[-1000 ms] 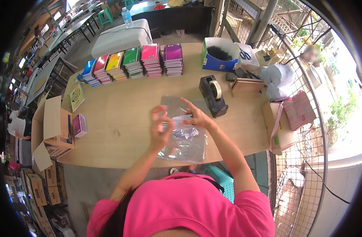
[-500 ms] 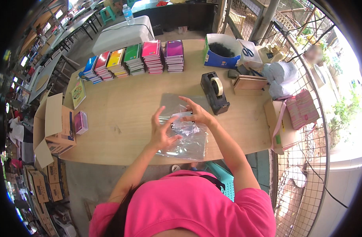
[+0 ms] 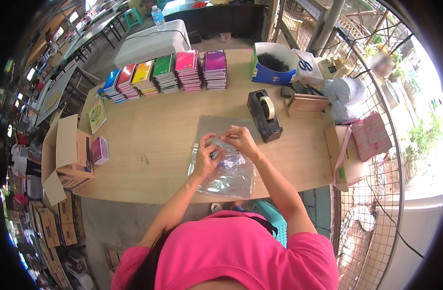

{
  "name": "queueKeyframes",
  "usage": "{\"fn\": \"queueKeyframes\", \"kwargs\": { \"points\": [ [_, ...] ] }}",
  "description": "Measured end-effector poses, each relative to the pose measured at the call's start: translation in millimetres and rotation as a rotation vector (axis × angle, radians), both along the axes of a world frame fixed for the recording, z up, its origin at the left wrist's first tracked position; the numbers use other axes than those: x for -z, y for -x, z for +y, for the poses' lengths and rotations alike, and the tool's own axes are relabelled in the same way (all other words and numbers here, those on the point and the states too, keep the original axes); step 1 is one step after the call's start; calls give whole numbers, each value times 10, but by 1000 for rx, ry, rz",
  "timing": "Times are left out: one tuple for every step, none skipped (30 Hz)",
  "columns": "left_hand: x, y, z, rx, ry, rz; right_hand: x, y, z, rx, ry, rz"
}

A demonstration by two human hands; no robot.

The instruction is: The person selects several colorful notebooks from stacks on a table, aligns them into a small bundle, and places the bundle inside a clear plastic sleeve.

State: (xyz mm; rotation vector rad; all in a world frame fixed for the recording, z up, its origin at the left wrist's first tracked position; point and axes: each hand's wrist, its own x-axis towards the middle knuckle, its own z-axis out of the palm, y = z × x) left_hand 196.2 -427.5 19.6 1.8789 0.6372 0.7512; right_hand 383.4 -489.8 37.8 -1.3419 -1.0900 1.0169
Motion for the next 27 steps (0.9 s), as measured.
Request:
{"fn": "queueKeyframes", "kwargs": {
  "points": [
    [7,-4,-9,-26,-89,-27,-9,42,-24,47,20,95],
    [8,-26,-21,-49,-180,-55,8,38,-44,48,3,39],
    [10,-52,-33,-71,-270,-84,26,11,-71,50,-14,-16],
    [10,-91,-42,-64,-27,-177,40,-16,-96,52,-31,-72],
    [17,-122,-51,-58,218,-268,5,-10,-119,29,-65,-184],
    [22,-139,-49,-52,464,-357,-34,-12,-149,7,-99,-296],
    [27,-143,-38,-75,546,-346,-73,-8,-181,-16,-133,-408],
    [11,-157,-18,-96,626,-337,-104,7,-222,-21,-159,-478],
    [-6,-166,-5,-118,705,-328,-123,42,-286,-26,-185,-548],
    [-17,-166,0,-125,719,-321,-119,75,-346,-32,-211,-618],
    [7,-164,-5,-129,735,-313,-79,118,-379,-47,-232,-620],
    [20,-160,-8,-134,751,-305,-50,160,-441,-27,-272,-683],
    [67,-148,12,-107,675,-256,-24,208,-504,-8,-312,-746],
    [96,-137,40,-78,601,-207,-32,250,-561,12,-351,-809],
    [124,-110,67,-50,526,-158,48,240,-608,23,-381,-898],
    [151,-61,97,-16,405,-75,152,224,-592,27,-400,-906],
    [33,-75,105,34,289,6,267,153,-604,42,-407,-921],
    [-26,-27,118,70,168,86,309,135,-600,46,-423,-930],
    [-23,16,134,120,195,21,349,118,-616,47,-421,-931],
    [-20,64,171,166,217,-43,343,123,-595,48,-425,-931],
    [-16,89,194,215,240,-108,337,125,-581,51,-428,-932],
    [-7,99,197,181,248,-88,330,121,-575,34,-429,-940],
    [-4,94,203,149,255,-75,268,111,-549,18,-431,-954],
    [-1,92,201,116,261,-60,203,93,-536,2,-432,-967],
    [6,140,149,68,234,-25,122,45,-569,118,-433,-920],
    [-18,196,93,22,199,5,-3,-44,-582,238,-441,-874],
    [-39,198,56,-22,168,36,-47,-268,-571,548,-326,-745]
  ]
}}
